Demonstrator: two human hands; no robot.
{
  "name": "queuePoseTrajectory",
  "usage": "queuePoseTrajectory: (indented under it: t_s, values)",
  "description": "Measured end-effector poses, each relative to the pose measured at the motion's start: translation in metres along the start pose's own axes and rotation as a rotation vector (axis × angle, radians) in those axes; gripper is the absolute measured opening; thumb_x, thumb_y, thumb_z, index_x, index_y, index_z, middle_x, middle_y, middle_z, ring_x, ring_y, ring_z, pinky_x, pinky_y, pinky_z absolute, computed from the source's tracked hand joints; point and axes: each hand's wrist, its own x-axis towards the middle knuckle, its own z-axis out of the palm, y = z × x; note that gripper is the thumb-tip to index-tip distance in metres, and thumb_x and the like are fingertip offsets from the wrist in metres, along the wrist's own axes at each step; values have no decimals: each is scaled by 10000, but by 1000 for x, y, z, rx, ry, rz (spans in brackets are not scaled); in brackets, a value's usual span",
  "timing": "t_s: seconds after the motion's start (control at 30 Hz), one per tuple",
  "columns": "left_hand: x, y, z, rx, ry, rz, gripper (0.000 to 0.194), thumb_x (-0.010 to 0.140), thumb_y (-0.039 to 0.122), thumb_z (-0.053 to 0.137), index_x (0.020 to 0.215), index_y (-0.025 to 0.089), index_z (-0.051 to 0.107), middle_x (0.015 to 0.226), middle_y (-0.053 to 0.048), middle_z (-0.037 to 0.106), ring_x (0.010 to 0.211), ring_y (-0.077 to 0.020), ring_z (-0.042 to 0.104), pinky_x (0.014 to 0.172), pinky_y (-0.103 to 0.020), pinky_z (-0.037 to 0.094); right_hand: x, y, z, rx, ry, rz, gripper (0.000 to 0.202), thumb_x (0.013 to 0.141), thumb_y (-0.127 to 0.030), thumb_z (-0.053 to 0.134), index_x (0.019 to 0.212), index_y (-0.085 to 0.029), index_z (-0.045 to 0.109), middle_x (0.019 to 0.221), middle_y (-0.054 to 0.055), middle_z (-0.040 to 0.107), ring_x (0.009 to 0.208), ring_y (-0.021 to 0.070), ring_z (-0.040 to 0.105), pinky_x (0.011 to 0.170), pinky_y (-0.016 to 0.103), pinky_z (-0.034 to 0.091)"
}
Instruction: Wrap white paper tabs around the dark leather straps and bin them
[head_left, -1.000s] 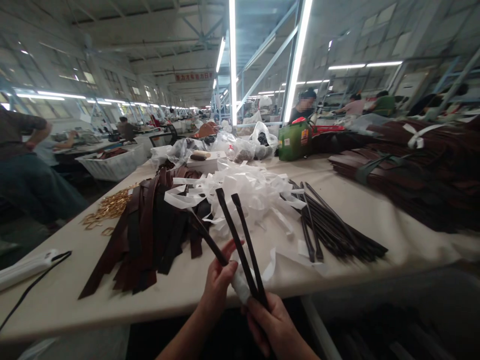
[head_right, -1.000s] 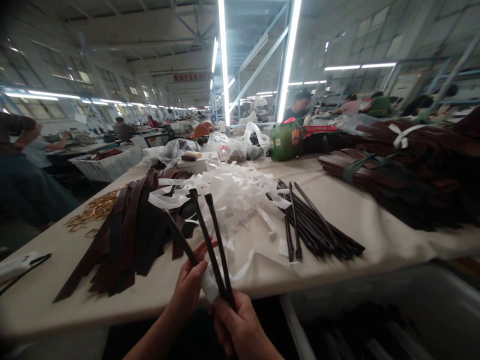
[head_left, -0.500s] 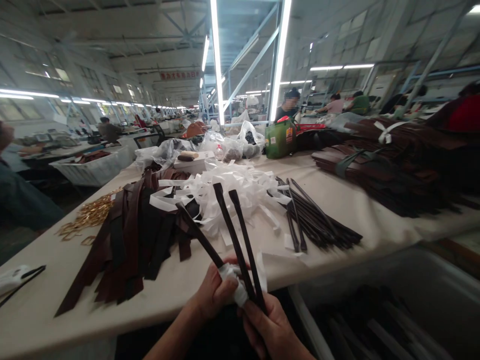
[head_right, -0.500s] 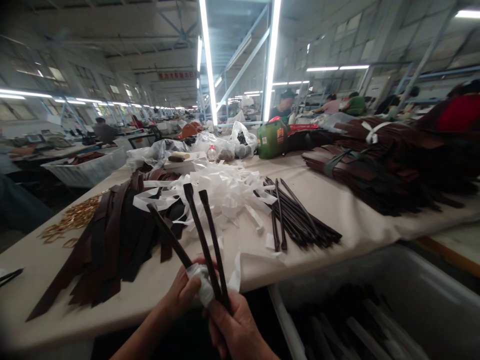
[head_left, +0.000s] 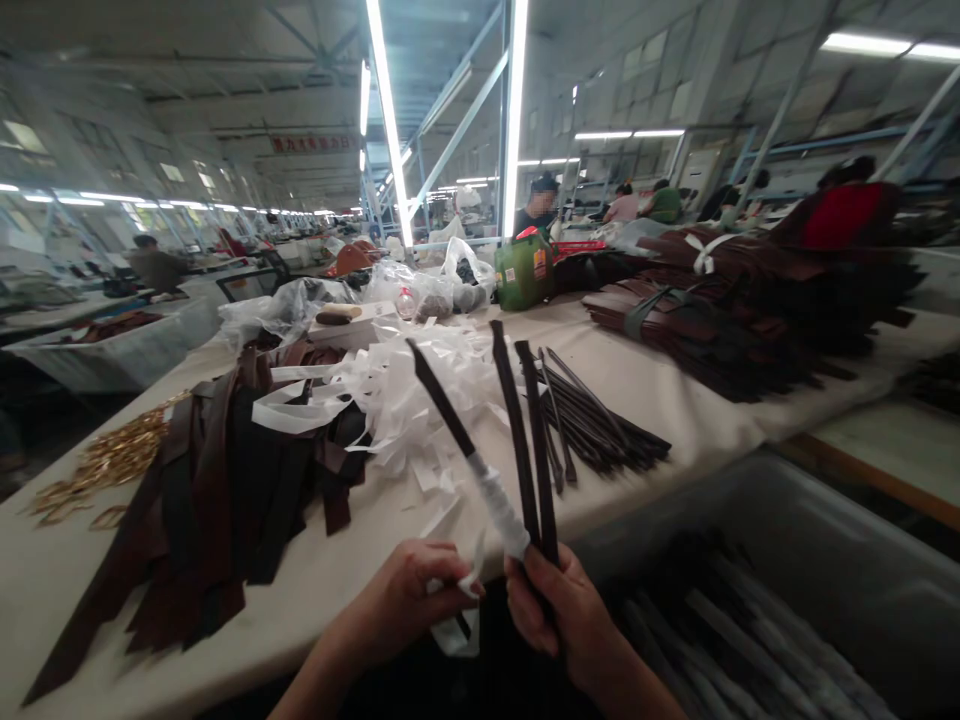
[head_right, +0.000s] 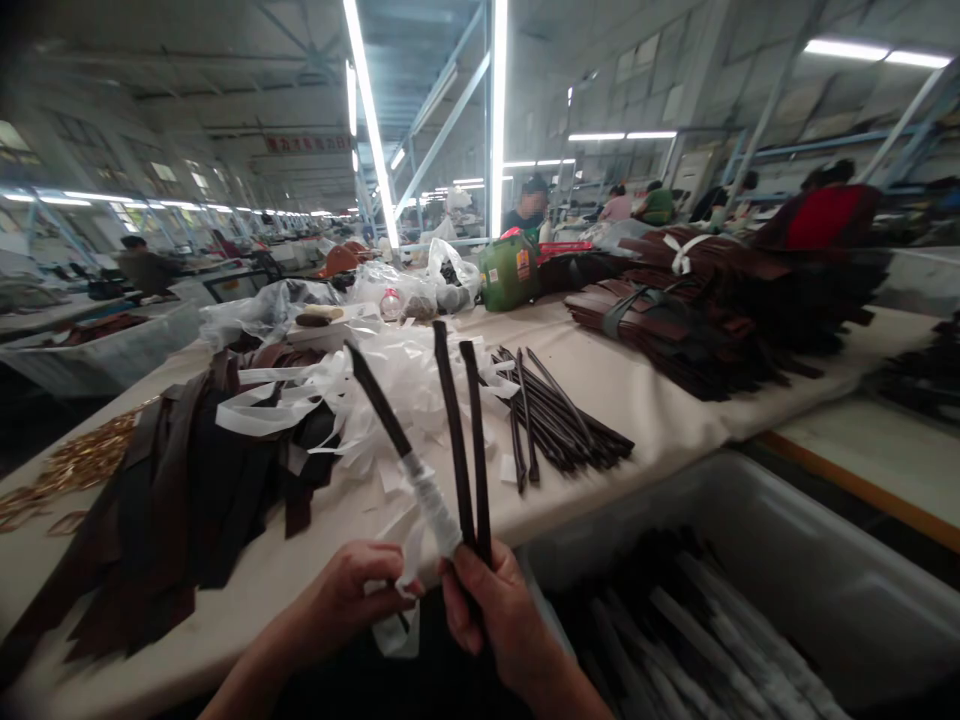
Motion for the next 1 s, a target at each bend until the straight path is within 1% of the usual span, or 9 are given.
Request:
queuePoseTrajectory:
  t_s: [0.07,0.13,0.27,0.37,0.53,0.7,0.8,0.9,1.0]
  values:
    - [-1,-4,3,126,-15,30,175,873,340,688,799,245,816,660,-36,666,594,-157,584,584,-240,410,-1,-19,-18,-67,124,-82,522,807,-708,635,790,-188,587,406,-123,394,294,42,242,328,206,207]
    - [-3,-10,1,184,48,34,189,868,364,684,787,260,819,646,-36,671,578,-159,596,558,-232,418,-10,-44,-43,-184,270,-161,508,813,-687,653,804,-181,604,445,-101,444,316,50,290,346,219,201]
    - [-9,-19,-19,106,386,-103,326,752,548,741,837,243,820,600,-27,699,501,-174,590,486,-250,451,-58,-87,-100,-513,561,-253,435,838,-612,694,893,-181,665,574,-48,555,424,90,436,420,252,282]
    - [-11,-23,-34,104,590,-248,482,651,693,751,726,217,776,544,16,678,493,-148,562,514,-253,466,-110,-90,-141,-761,735,-227,395,857,-606,667,832,-212,666,608,-41,564,494,120,470,507,281,369]
    - [-10,-23,-28,134,684,-282,583,613,804,693,581,221,697,701,60,737,730,-186,641,799,-379,524,-207,-34,-193,-1027,934,15,426,848,-620,614,657,-239,613,548,-18,569,479,175,514,550,336,411]
    - [-7,-18,-10,-13,687,-292,491,651,695,752,576,213,705,655,33,723,807,-240,668,902,-444,524,-275,32,-216,-1127,971,230,471,860,-651,509,614,-255,575,507,-14,551,450,220,561,561,377,455]
    - [-4,-15,-4,-156,795,-296,359,599,534,835,558,204,699,609,25,704,738,-224,667,865,-405,554,-284,58,-227,-1156,920,303,432,866,-614,465,743,-244,651,529,-19,579,450,222,584,547,363,478]
    - [-5,-14,-4,-435,861,-344,358,483,393,914,746,196,770,648,12,737,665,-200,668,793,-337,571,-273,75,-237,-1183,840,354,428,857,-586,454,819,-235,694,526,-15,616,453,223,613,527,342,503]
    - [-10,-15,-6,-693,757,-364,506,500,591,870,801,191,796,799,-51,795,706,-234,697,814,-346,574,-256,85,-241,-1219,739,376,436,886,-559,439,854,-236,730,574,3,693,487,229,667,558,337,541]
